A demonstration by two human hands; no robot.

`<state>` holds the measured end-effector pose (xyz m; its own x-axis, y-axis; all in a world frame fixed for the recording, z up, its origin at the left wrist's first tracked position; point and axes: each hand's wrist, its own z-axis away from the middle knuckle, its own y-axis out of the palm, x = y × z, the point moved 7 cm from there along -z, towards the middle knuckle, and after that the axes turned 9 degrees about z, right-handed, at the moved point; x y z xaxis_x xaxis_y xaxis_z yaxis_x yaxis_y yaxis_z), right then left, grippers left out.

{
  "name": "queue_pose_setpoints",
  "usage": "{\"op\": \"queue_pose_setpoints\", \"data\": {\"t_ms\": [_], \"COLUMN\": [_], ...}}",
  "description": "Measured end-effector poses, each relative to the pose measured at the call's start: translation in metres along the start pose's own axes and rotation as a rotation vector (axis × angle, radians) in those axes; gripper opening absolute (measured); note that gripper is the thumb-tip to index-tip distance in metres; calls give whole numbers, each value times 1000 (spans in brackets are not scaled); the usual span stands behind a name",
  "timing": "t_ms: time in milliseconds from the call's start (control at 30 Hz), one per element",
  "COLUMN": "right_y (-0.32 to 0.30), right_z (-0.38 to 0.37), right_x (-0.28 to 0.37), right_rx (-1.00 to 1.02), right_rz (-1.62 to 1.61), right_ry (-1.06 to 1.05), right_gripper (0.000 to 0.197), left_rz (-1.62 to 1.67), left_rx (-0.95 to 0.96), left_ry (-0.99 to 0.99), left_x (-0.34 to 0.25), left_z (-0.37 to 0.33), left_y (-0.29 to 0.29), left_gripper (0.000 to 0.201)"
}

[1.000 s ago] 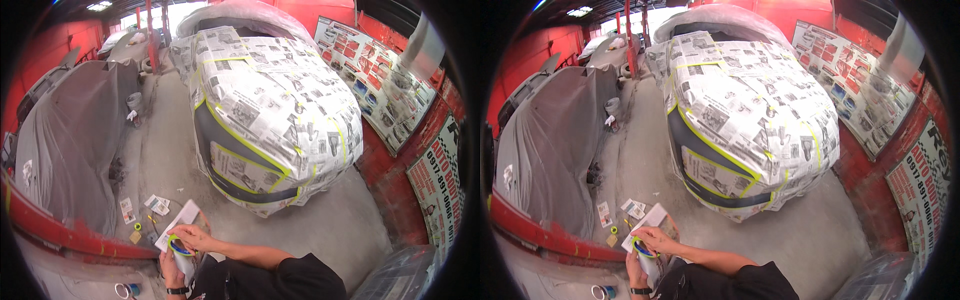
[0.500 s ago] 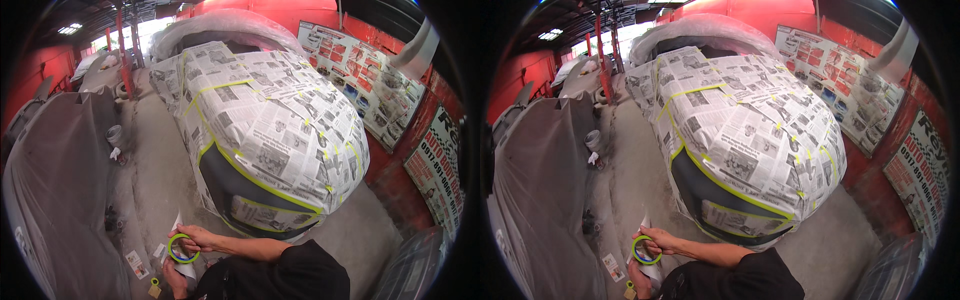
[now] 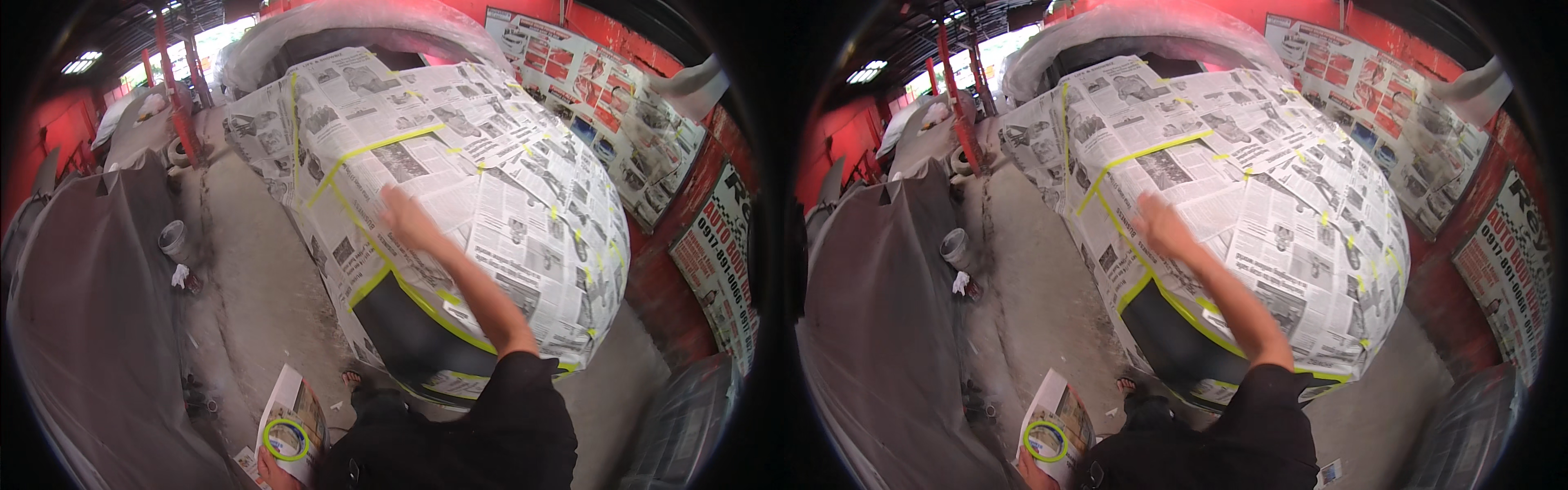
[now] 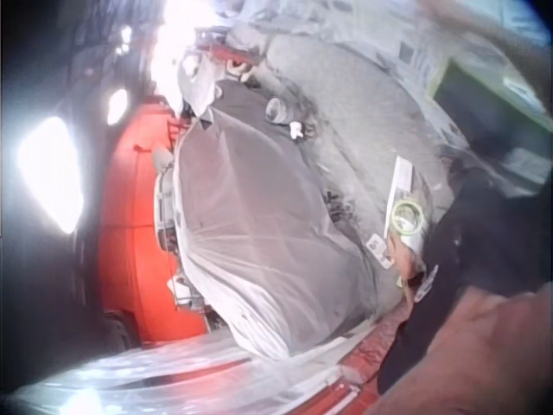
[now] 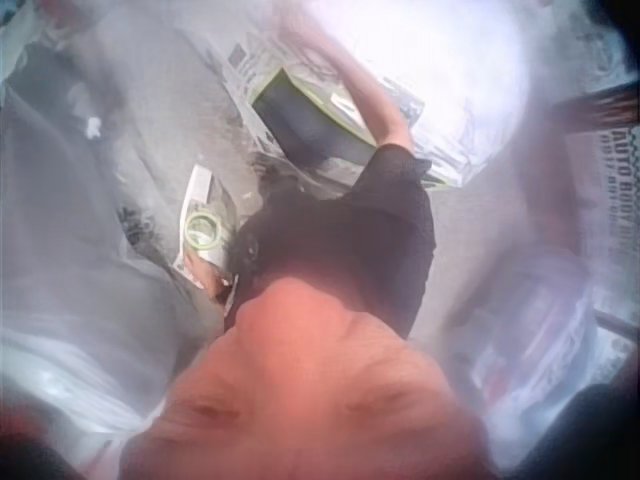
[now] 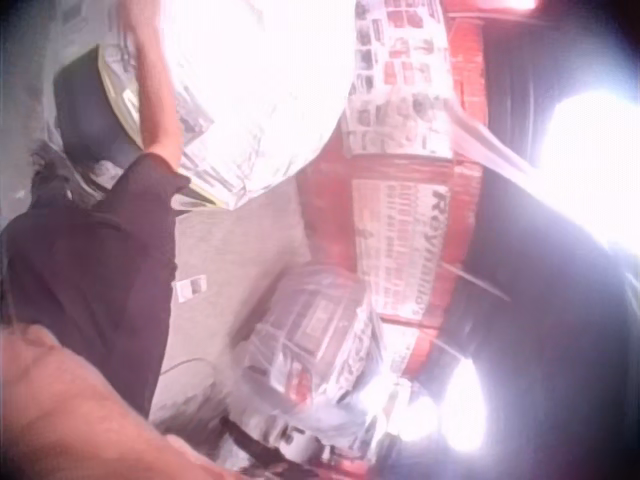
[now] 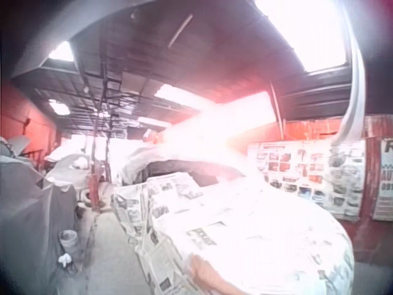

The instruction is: The person covers a car with newspaper sheets and secures them using yellow masking tape. They repeatedly tear tape, smooth the paper over the car's surface, and walk around to cover different sections.

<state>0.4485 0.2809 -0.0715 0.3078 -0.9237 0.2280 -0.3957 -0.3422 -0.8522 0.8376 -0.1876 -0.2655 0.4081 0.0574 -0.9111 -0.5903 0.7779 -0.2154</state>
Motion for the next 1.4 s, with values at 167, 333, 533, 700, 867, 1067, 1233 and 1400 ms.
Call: {"op": "queue_pose_setpoints", "data": {"t_ms": [167, 333, 533, 700, 867, 1067, 1233, 1400], "right_y": [18, 45, 56, 58, 44, 38, 32, 40], "right_z": [-123, -200, -201, -205, -198, -198, -195, -206], "right_x": [-132, -209, -279, -283, -284, -277, -252, -162], "right_rx": [-21, -3, 126, 128, 243, 201, 209, 317], "right_rz": [190, 277, 308, 295, 431, 371, 242, 568], "right_ry": [222, 386, 620, 564, 578, 669, 682, 370], "right_gripper": [70, 72, 77, 73, 59, 57, 63, 42], "left_rz": [-546, -224, -137, 124, 22, -83, -159, -295], "left_rx": [115, 30, 173, 225, 254, 307, 363, 422], "left_ry": [347, 165, 120, -66, -107, -38, -7, 62], "left_x": [-32, -105, -163, -142, -177, -187, -195, -210], "left_z": [-97, -148, -192, -234, -244, -260, -272, -278], "left_y": [22, 66, 140, 161, 181, 178, 182, 184], "left_gripper": [45, 45, 45, 43, 41, 41, 41, 42]}}
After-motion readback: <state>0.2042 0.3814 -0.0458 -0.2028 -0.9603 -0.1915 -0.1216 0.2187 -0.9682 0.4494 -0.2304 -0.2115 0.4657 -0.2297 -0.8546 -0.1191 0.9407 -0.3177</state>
